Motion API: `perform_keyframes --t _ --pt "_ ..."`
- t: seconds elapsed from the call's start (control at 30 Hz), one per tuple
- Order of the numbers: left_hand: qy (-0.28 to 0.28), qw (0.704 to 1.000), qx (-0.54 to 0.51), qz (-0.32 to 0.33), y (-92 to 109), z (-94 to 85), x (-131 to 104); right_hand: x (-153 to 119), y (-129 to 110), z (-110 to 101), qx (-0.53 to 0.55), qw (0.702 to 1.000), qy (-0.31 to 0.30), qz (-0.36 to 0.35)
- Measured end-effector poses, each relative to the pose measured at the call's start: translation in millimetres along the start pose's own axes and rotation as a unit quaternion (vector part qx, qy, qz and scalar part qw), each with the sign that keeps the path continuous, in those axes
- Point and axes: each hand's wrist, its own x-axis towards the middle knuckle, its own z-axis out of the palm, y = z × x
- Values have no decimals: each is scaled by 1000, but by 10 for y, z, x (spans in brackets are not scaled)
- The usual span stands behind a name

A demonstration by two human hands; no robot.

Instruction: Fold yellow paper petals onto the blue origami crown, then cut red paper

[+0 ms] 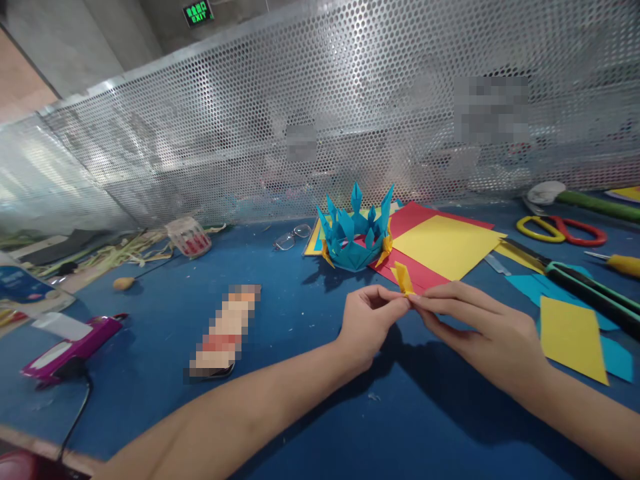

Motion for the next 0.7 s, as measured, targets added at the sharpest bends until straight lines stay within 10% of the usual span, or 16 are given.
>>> perform_keyframes --t 0.5,0.7 --pt "5 1000 3 -29 43 -45 -84 15 6 -52 0 1000 -22 -15" --pt "50 996 25 -69 92 -3 -344 41 -143 -59 145 975 -70 153"
